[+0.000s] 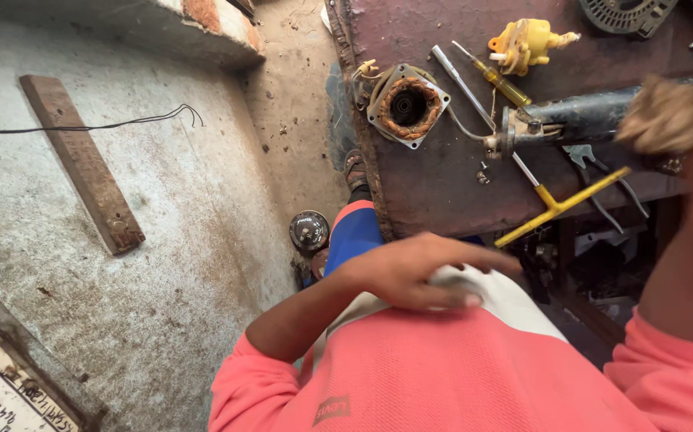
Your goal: The person disassembles a small electrical motor or starter component using a screwdriver and a socket wrench. They remove the rotor, wipe it with a cloth, and then reassemble the housing and internal parts.
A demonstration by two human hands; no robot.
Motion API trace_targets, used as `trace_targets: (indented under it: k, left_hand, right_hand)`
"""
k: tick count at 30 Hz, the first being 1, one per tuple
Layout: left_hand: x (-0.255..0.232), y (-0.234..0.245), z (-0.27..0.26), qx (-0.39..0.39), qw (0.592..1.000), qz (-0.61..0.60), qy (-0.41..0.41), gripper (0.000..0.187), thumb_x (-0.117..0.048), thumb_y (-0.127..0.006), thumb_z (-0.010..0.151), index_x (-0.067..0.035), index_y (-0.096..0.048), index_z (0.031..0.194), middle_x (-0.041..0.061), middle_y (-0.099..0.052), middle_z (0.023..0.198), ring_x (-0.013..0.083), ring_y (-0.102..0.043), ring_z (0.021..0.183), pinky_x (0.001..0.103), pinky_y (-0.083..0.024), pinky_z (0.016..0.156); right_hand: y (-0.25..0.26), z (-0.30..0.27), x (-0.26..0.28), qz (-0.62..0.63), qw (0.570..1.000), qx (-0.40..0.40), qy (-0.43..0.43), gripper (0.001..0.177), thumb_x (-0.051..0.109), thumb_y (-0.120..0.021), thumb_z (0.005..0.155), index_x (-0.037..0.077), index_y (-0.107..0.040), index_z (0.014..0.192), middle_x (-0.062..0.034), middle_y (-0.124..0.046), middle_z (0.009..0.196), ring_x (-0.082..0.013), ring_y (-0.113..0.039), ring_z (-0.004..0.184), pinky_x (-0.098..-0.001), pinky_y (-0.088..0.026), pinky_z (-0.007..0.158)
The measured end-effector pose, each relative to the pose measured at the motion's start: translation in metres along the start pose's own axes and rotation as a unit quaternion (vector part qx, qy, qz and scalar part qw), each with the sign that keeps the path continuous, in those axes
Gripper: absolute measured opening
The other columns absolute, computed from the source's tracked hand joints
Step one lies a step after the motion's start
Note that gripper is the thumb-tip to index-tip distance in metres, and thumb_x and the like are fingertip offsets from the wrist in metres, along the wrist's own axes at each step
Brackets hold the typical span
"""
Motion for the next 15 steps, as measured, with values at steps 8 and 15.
trace_targets:
  k: [8, 15]
  left_hand:
    - [0.069, 0.091, -0.08, -0.428, 0.89, -0.05, 0.15, 0.033, -0.014, -0.071, 0.1, -0.002, -0.063, 0.129, 0.008, -0.071, 0.112, 0.0135, -0.068, 0.102, 0.029, -0.058, 0.092]
    - [0.132, 0.124, -0.1, -0.525, 0.832, -0.128, 0.127, 0.045, -0.013, -0.074, 0.094, -0.001, -0.055, 0.133, 0.008, -0.069, 0.115, 0.0136, -0.067, 0.099, 0.027, -0.058, 0.084]
  right_hand:
    - [-0.011, 0.026, 0.027, -0.045, 0.996, -0.072, 0.01, 0.067, 0.023, -0.092, 0.09, 0.001, -0.056, 0.141, -0.0202, -0.063, 0.13, -0.0351, -0.064, 0.122, -0.0448, -0.054, 0.11]
    - [-0.106, 0.08, 0.06, -0.106, 0.988, -0.108, 0.025, 0.108, 0.031, -0.1, 0.073, -0.005, -0.038, 0.154, -0.0327, -0.047, 0.145, -0.0488, -0.047, 0.134, -0.0528, -0.042, 0.113]
Point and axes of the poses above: each hand's wrist, its own z-axis towards the middle knuckle, its own y-axis out of the back of the hand, x = y × z, the point moved 7 cm from there along z, towards the middle knuckle
